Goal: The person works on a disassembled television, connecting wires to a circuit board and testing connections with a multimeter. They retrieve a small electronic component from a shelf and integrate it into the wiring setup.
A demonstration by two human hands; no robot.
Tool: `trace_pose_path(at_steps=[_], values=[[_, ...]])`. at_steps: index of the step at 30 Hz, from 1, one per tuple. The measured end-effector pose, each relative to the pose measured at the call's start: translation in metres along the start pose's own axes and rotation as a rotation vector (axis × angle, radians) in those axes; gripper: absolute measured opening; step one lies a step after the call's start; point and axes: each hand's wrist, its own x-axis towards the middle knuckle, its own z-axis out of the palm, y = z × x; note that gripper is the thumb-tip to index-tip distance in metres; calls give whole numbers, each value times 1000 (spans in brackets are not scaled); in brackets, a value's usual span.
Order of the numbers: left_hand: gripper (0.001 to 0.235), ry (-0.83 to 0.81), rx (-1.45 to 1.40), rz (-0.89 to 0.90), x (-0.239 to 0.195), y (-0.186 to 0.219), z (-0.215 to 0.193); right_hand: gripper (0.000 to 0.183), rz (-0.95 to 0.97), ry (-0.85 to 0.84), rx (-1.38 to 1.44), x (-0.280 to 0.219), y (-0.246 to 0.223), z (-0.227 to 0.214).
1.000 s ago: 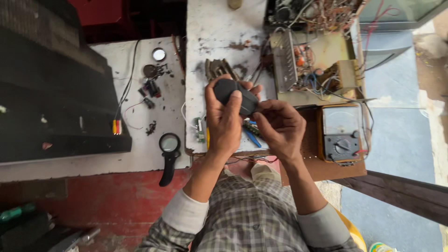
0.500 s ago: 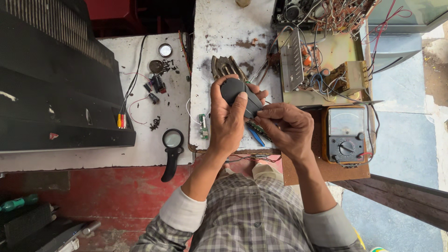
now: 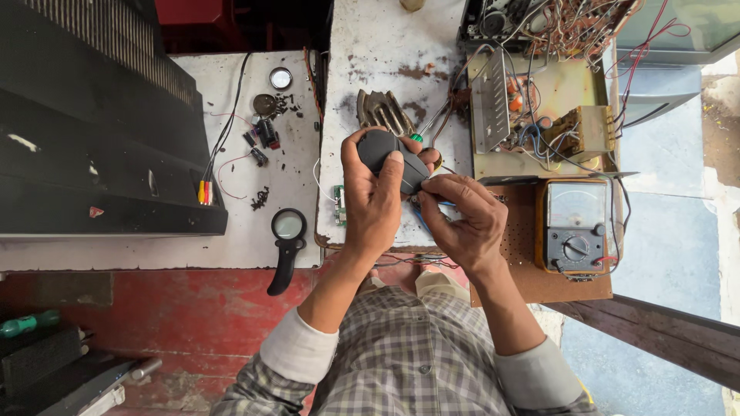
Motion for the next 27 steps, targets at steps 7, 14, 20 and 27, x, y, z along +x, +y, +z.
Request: trace_pose_path(at_steps=[7,14,20,27], values=[[29,58,-3,-135,-5,-1,-13,25,-167,-276,-13,9,15,-7],[34,147,43,-178,-13,-14,-27,28,-205,-450,-49,0,31,4],[31,119,-80,-128,-14,-22,-34,14,376,-122,587,-22,24,25],[34,62,171,15,-23,-30,-49,12,974,82,950,-37,40,47]])
